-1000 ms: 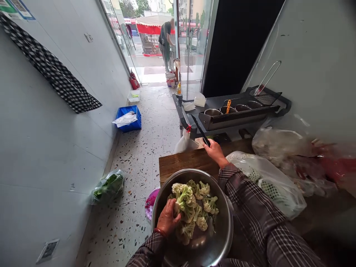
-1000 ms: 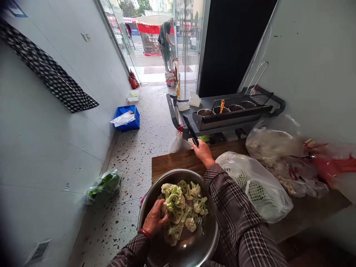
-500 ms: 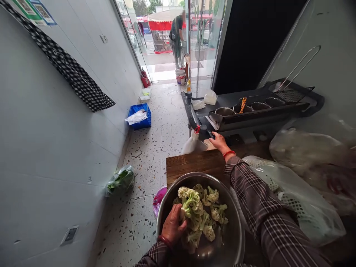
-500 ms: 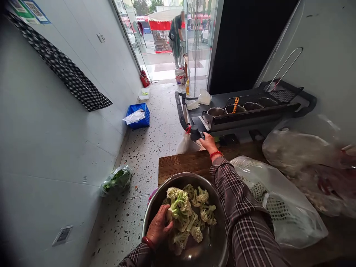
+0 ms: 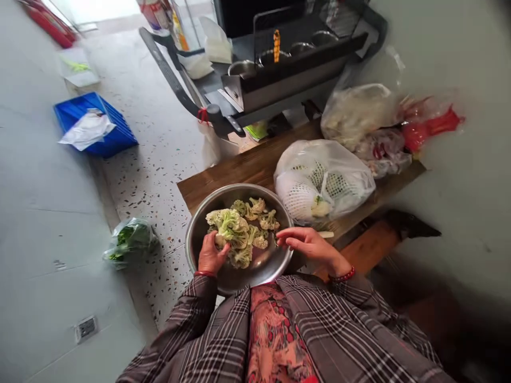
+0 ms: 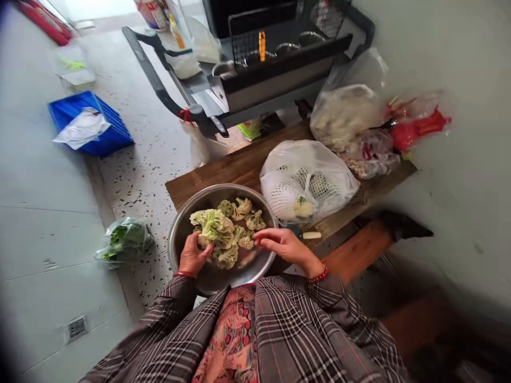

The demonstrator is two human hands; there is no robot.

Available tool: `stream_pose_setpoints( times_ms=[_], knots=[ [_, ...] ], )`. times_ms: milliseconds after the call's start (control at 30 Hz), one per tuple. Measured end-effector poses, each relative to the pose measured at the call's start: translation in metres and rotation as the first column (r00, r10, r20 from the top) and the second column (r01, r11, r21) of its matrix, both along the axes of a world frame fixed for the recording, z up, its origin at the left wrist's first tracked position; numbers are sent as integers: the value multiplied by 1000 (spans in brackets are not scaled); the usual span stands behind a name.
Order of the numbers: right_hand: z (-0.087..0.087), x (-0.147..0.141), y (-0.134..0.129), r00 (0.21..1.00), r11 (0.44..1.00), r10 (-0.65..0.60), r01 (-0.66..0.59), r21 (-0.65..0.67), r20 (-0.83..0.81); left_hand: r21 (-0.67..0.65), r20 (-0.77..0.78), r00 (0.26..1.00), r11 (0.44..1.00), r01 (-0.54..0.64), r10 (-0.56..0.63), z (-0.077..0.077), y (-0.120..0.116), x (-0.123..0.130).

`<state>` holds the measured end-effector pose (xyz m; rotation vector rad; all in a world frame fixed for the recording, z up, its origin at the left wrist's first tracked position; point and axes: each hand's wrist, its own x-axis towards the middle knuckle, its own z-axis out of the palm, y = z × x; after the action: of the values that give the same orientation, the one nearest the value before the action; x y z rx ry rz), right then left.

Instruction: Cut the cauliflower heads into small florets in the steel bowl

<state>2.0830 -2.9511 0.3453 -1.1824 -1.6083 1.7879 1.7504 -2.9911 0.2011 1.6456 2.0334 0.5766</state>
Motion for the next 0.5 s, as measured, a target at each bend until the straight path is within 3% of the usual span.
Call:
stream_pose_setpoints(
  times_ms=[67, 100, 200, 367, 500],
  knots=[
    [-44, 35, -40, 952, 982, -188, 186, 31, 243, 8, -26, 1000, 1000, -11, 11, 1, 0, 3],
    [-66, 53, -54, 878, 958, -285, 253, 133, 385, 10, -38, 999, 1000, -19, 19, 2, -1, 5],
    [-118, 101, -76, 622, 887, -438, 185, 422, 649, 18, -63, 997, 999, -48, 49, 3, -2, 11],
    [-156, 139, -68, 474, 897, -294, -162, 411, 830, 16, -34, 992, 992, -124, 124, 3, -11, 25],
    [-175, 138, -65, 377, 901, -227, -270, 341, 898, 23, 19, 985, 985, -170, 169, 4, -21, 33]
  ],
)
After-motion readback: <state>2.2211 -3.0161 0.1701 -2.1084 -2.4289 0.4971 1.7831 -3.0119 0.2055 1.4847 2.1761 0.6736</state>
